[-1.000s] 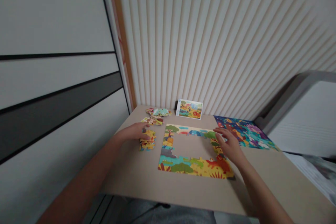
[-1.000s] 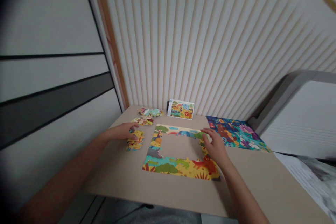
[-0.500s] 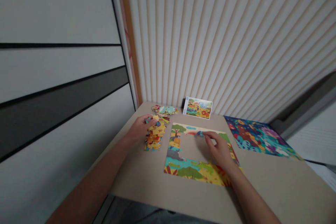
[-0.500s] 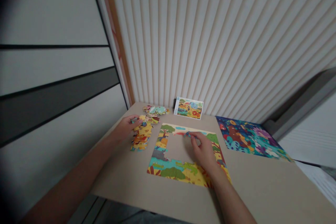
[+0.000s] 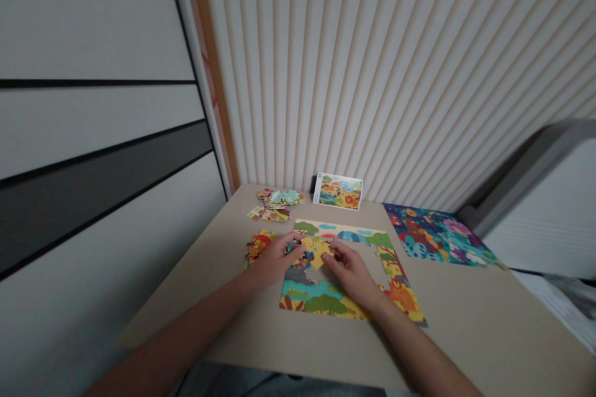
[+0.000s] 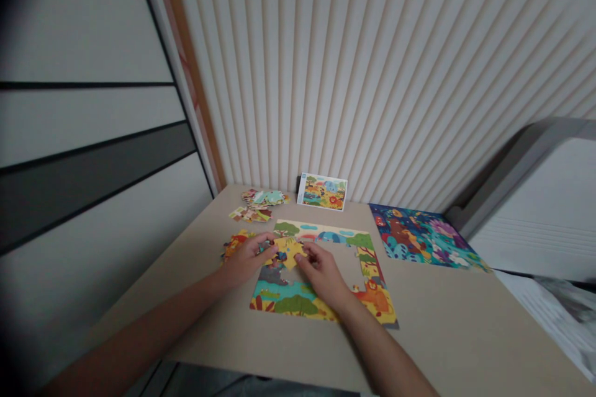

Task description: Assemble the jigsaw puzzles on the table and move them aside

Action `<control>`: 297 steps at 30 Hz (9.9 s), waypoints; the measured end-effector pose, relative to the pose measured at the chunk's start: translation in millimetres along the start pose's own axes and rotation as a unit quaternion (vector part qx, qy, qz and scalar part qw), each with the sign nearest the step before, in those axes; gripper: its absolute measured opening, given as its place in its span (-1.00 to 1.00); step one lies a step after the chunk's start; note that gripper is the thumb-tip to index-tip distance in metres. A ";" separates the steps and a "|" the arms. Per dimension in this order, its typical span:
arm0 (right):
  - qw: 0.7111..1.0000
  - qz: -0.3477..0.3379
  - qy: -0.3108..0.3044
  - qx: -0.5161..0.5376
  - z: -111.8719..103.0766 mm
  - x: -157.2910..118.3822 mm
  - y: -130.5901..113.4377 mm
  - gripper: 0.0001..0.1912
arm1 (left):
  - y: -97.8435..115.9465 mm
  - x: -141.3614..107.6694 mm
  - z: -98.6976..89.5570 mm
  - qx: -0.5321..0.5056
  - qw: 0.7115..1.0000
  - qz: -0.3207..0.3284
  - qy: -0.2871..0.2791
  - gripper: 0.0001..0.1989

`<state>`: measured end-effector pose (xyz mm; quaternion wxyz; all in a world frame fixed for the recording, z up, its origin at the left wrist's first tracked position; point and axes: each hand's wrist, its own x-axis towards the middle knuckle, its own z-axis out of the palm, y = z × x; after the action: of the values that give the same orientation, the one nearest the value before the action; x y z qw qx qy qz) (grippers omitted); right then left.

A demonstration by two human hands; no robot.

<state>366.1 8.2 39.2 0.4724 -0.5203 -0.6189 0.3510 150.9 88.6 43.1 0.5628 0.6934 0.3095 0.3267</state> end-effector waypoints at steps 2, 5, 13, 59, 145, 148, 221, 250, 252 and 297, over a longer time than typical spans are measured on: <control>0.999 0.017 0.024 0.015 -6.2 1.7 5.9 -0.59 | -0.3 -2.6 -1.7 0.049 0.998 0.021 0.013 -0.66; 0.997 0.043 0.066 0.026 -18.0 3.1 8.4 -0.51 | 0.5 -4.5 -5.3 0.097 0.994 0.043 0.025 -0.67; 0.993 0.032 0.115 0.022 -33.3 3.2 -8.1 -0.43 | 3.2 -6.1 -14.7 0.281 0.950 0.131 0.025 -0.79; 0.999 0.006 -0.026 -0.025 -18.3 -7.6 -10.5 -0.62 | -1.4 -7.6 -11.1 0.483 0.818 0.285 -0.124 -0.81; 0.990 0.069 -0.086 0.092 -16.9 -5.0 -12.3 -0.52 | 1.0 -7.4 -4.4 0.151 0.985 0.065 -0.057 -0.64; 0.989 0.075 -0.084 0.092 -16.6 -5.0 -12.3 -0.55 | -2.6 -6.9 -3.9 0.144 0.987 0.063 -0.044 -0.63; 0.988 0.074 -0.135 0.008 -41.2 -9.2 -18.1 -0.61 | -4.5 -18.0 20.1 0.026 0.991 0.053 -0.123 -0.75; 0.944 0.052 0.028 -0.325 -142.3 -63.2 37.9 -0.64 | 1.2 -25.9 9.2 0.424 0.822 0.320 -0.206 -0.88; 0.937 0.040 0.023 -0.346 -140.9 -61.9 37.7 -0.67 | 2.3 -25.7 7.8 0.421 0.822 0.323 -0.209 -0.87; 0.933 -0.062 0.043 -0.353 -136.1 -66.6 49.2 -0.66 | -10.8 -33.6 -102.0 0.506 0.859 0.055 0.050 -0.46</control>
<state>511.6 -54.0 20.8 0.3050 -0.6285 -0.7132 0.0573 48.5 122.7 44.5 0.0996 0.8813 0.4213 0.1895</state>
